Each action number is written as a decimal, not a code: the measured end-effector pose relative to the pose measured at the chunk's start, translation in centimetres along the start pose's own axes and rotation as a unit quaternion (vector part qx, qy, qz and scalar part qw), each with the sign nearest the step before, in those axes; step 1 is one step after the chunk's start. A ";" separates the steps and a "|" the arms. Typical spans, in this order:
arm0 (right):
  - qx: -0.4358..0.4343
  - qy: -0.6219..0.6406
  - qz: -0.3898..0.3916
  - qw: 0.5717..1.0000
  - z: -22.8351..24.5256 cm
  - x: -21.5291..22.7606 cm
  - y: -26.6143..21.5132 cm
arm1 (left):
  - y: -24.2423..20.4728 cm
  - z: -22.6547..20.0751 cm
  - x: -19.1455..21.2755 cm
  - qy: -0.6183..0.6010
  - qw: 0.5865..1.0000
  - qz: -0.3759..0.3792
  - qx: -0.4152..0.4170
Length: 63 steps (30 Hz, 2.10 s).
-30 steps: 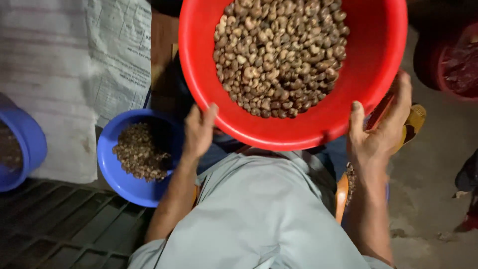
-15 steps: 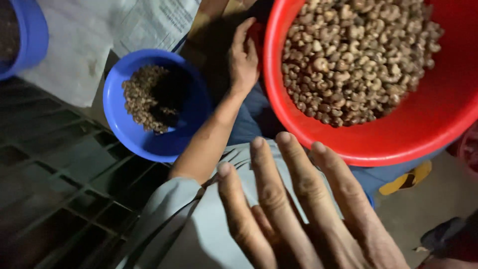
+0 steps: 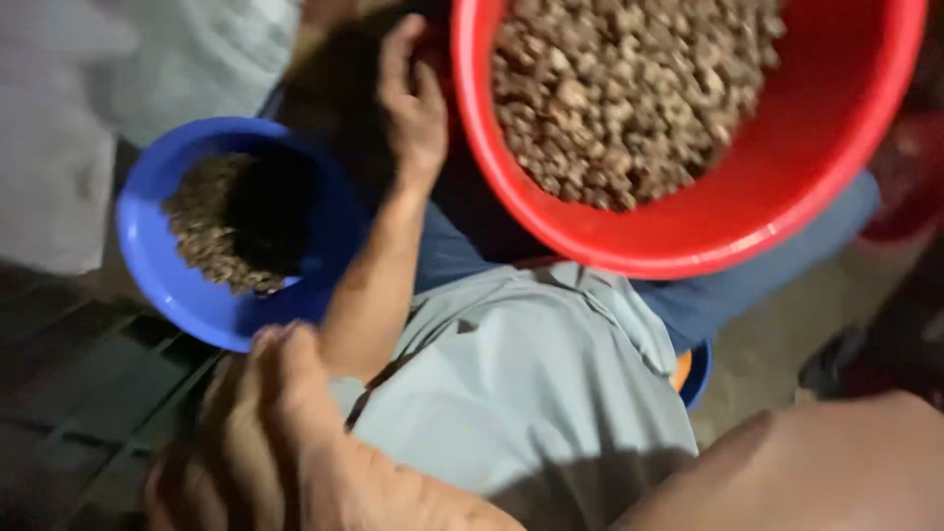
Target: Peeling cashew nuts using a small handheld blade
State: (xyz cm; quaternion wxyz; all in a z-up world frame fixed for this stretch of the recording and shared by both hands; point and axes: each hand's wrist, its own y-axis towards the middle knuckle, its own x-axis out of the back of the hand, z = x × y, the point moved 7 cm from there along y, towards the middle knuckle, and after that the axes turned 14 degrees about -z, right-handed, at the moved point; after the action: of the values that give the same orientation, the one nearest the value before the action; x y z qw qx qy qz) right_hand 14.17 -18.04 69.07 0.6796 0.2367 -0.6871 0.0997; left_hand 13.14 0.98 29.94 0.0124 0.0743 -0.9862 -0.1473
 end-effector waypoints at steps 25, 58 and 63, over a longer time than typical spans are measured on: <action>-0.053 0.139 -0.029 0.988 -7.7 -12.0 -5.0 | 0.6 -3.9 0.6 0.053 0.997 0.007 -0.059; -0.494 0.160 0.101 0.849 -12.3 -24.3 -19.6 | -0.7 -10.3 -1.7 0.051 0.987 0.151 0.025; -0.448 0.218 0.038 0.866 -9.2 -23.7 -16.6 | 0.7 -9.2 0.7 0.041 0.981 0.191 0.012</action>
State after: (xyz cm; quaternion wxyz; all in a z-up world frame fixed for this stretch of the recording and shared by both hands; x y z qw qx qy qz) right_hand 29.15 -23.78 43.30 0.8407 -0.1469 -0.5009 -0.1442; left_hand 12.78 -1.11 38.91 0.0799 -0.1095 -0.9825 -0.1276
